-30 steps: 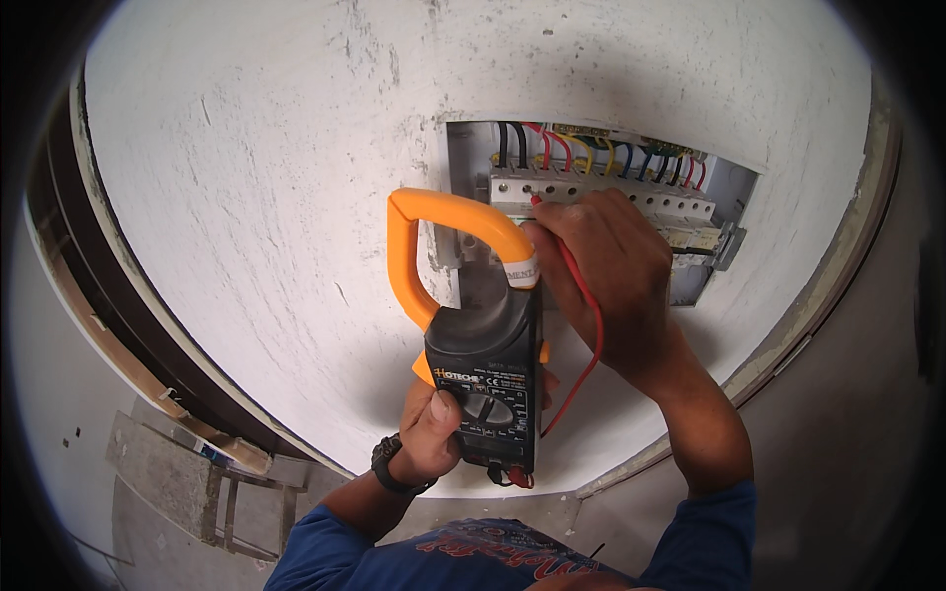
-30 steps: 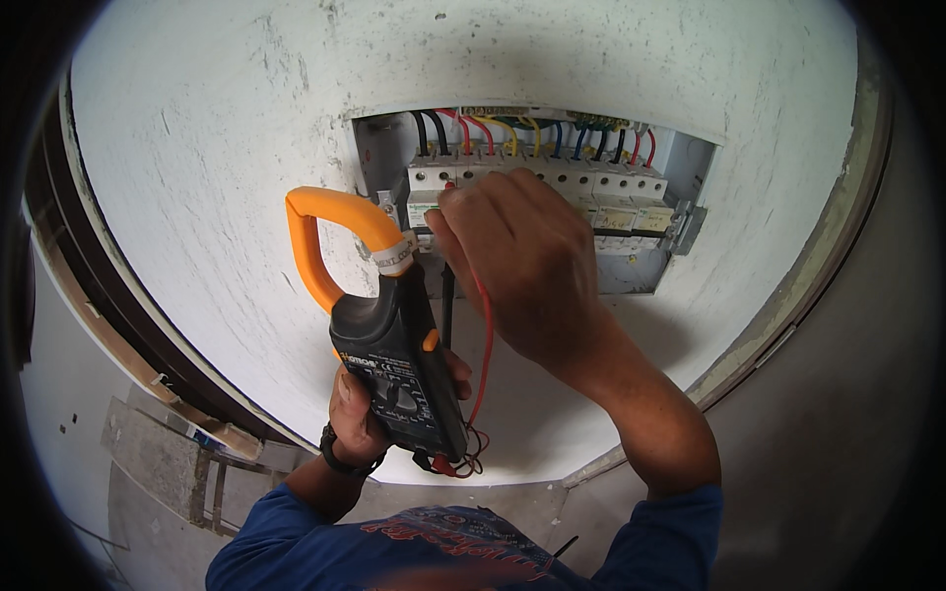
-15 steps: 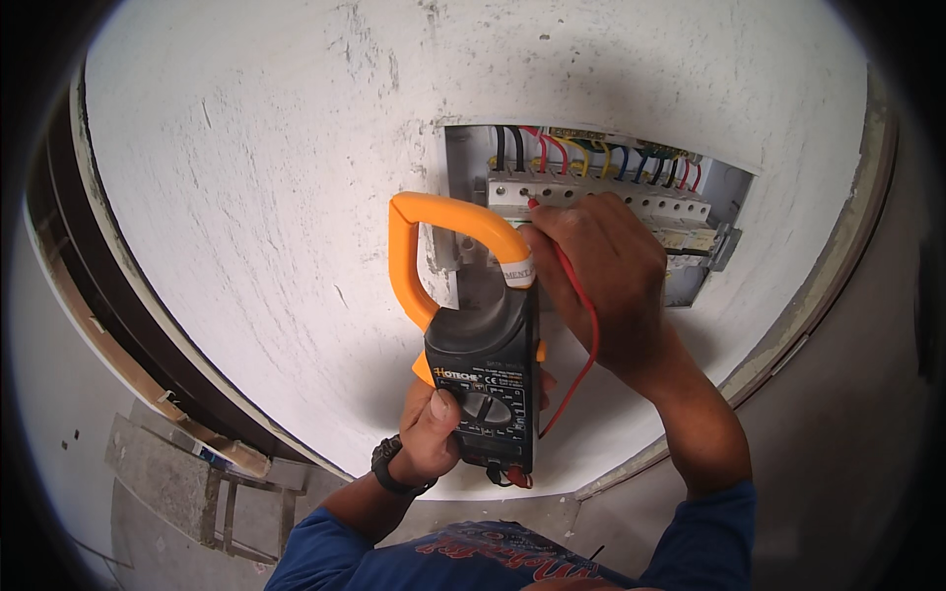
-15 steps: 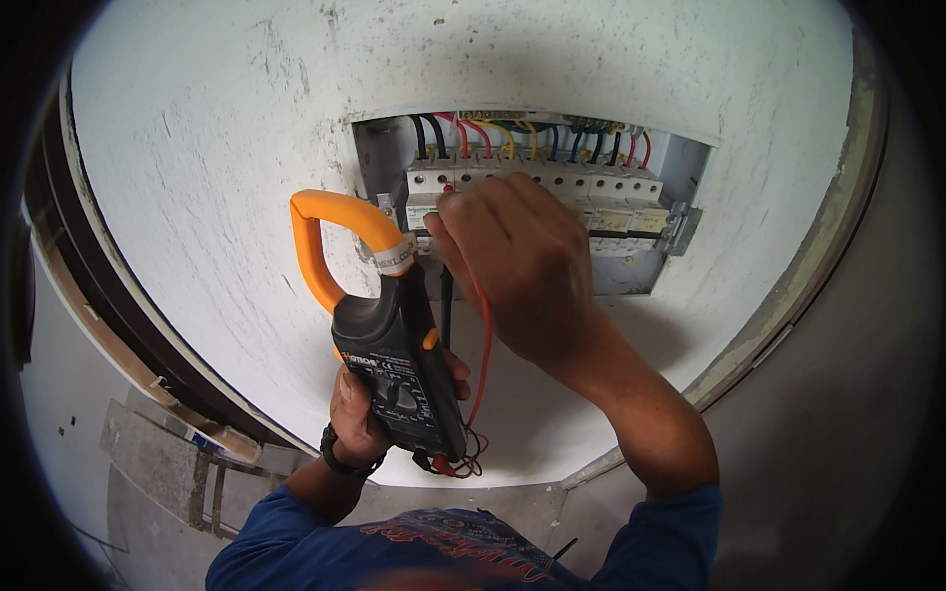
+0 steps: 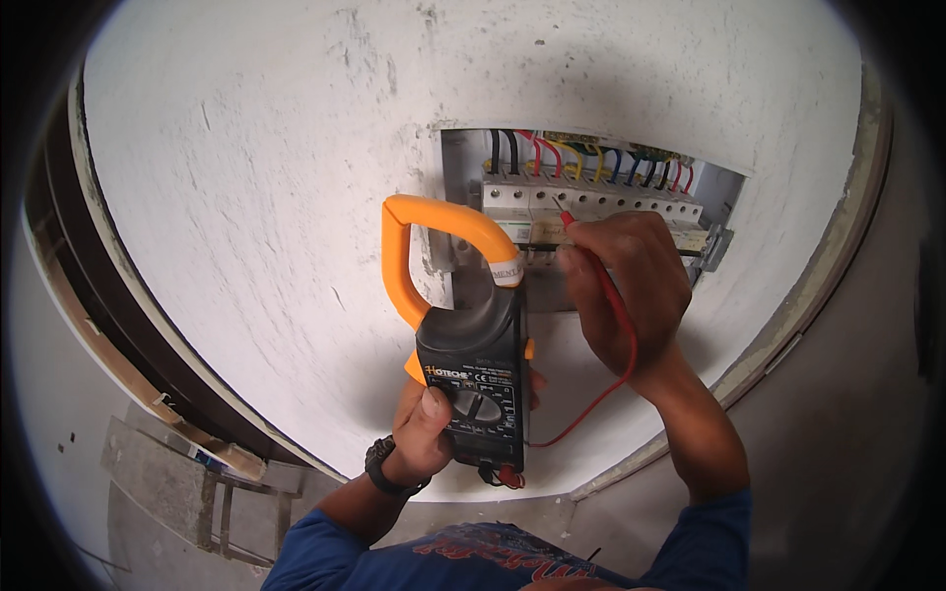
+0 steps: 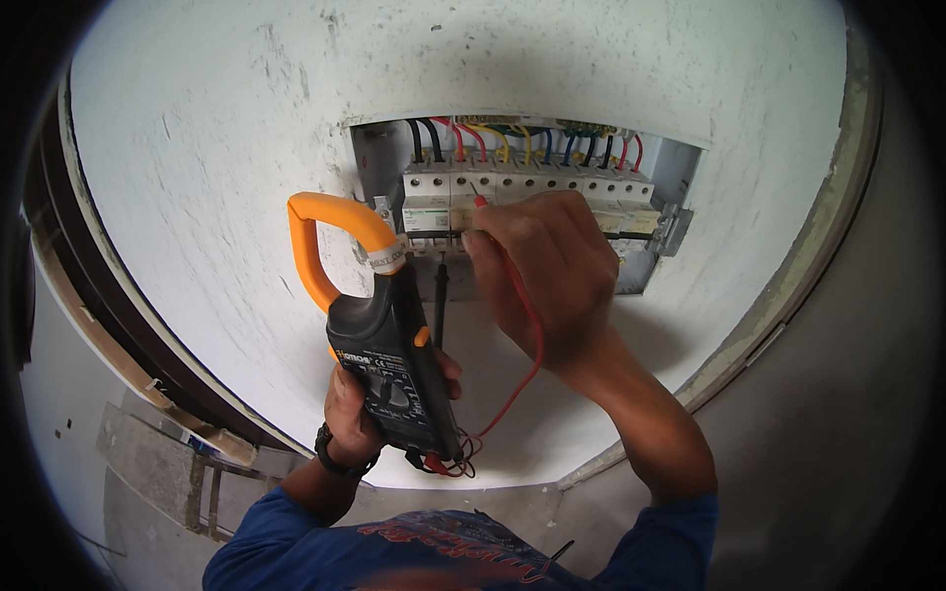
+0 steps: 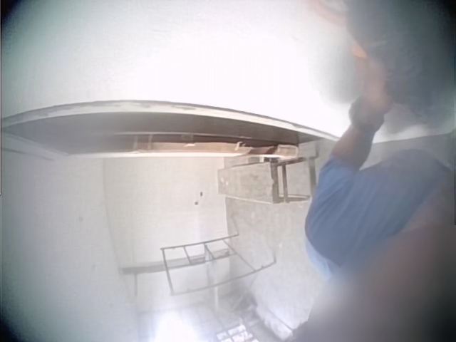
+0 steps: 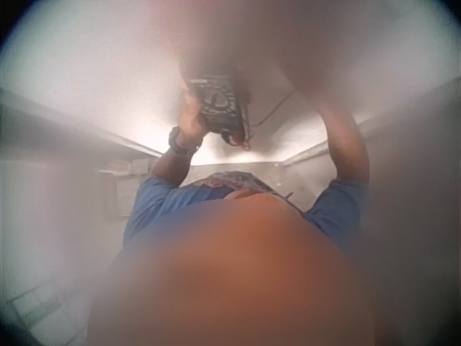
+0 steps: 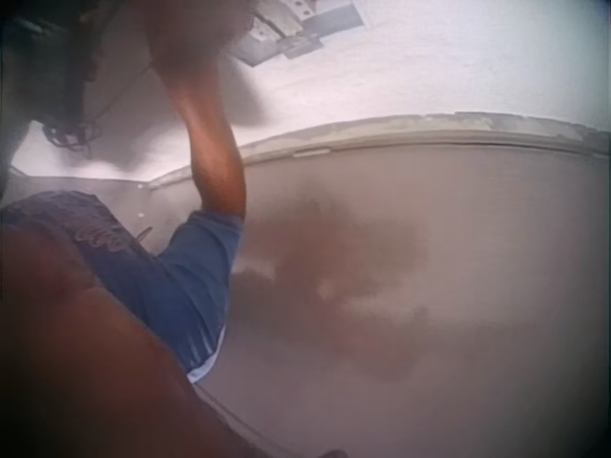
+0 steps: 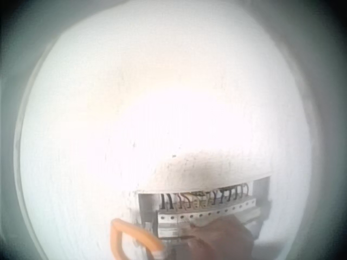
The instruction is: The person uses a digital clamp multimeter to test voltage at multiple terminals in a wall-mounted electrical distribution board. They repeatedly place the red probe on different breaker terminals while holding the multimeter steady, then briefly toggle a breaker switch before continuing measurements.
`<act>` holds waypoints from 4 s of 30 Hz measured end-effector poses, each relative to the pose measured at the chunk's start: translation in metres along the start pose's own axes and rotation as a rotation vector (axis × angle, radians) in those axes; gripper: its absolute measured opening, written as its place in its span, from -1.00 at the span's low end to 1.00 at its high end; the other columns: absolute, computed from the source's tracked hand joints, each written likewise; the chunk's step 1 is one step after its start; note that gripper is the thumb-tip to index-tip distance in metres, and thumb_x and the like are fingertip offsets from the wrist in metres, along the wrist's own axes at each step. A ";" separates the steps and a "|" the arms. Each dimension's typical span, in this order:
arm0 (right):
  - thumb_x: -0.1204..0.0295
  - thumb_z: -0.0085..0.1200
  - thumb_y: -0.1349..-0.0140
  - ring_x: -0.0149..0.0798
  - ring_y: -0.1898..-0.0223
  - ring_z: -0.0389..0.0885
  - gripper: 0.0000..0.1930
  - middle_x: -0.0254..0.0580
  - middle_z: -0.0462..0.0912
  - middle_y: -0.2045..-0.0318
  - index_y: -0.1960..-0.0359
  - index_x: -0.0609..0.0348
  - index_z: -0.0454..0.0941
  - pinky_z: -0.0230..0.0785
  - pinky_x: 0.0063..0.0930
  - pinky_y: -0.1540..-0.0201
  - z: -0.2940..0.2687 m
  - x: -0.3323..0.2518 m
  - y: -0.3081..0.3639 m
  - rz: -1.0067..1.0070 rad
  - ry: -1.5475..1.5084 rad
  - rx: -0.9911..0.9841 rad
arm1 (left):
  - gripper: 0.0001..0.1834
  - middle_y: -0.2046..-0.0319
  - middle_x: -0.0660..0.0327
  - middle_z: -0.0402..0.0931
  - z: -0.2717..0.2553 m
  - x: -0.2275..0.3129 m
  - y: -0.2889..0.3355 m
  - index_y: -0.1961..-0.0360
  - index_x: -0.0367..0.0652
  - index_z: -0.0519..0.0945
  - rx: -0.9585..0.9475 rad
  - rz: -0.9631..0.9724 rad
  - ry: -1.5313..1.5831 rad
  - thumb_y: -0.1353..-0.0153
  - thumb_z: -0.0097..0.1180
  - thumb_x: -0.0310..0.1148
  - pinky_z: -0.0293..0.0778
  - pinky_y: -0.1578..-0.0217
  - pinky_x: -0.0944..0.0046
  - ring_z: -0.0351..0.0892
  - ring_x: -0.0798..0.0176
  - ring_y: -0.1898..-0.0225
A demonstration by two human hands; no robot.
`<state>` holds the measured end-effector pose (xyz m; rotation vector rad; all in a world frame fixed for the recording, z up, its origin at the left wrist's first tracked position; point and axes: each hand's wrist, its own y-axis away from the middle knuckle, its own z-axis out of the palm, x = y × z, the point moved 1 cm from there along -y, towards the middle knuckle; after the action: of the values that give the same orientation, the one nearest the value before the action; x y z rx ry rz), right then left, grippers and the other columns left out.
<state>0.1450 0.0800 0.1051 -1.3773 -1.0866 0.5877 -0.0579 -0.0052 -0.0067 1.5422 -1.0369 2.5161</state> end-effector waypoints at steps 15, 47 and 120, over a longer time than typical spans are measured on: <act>0.67 0.31 -0.22 -0.11 0.31 0.68 -0.84 -0.12 0.73 0.34 0.18 0.27 0.66 0.54 -0.26 0.23 -0.008 0.005 0.002 0.052 -0.020 -0.050 | 0.00 -0.09 -0.29 0.62 0.004 -0.002 0.009 -0.46 -0.30 0.28 0.065 0.045 -0.034 -0.46 -0.13 0.45 0.78 0.05 0.00 0.75 -0.12 -0.03; 0.61 0.32 -0.23 -0.05 0.42 0.61 -0.88 -0.08 0.66 0.43 0.23 0.24 0.64 0.46 -0.21 0.31 -0.009 0.008 -0.007 0.082 0.034 -0.066 | 0.03 -0.07 -0.26 0.63 0.011 -0.004 0.009 -0.47 -0.22 0.30 0.075 0.035 -0.013 -0.39 -0.07 0.51 0.78 0.08 -0.01 0.75 -0.11 0.00; 0.61 0.31 -0.21 -0.03 0.35 0.63 -0.84 -0.08 0.66 0.38 0.18 0.25 0.65 0.49 -0.21 0.24 -0.023 0.010 0.001 0.118 -0.074 -0.050 | 0.06 -0.15 -0.26 0.59 0.025 -0.016 -0.009 -0.47 -0.40 0.23 0.019 0.077 0.026 -0.43 -0.06 0.45 0.73 -0.01 0.08 0.74 0.01 -0.05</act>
<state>0.1700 0.0780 0.1107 -1.4810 -1.0901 0.7062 -0.0268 -0.0069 -0.0070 1.4977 -1.0930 2.5962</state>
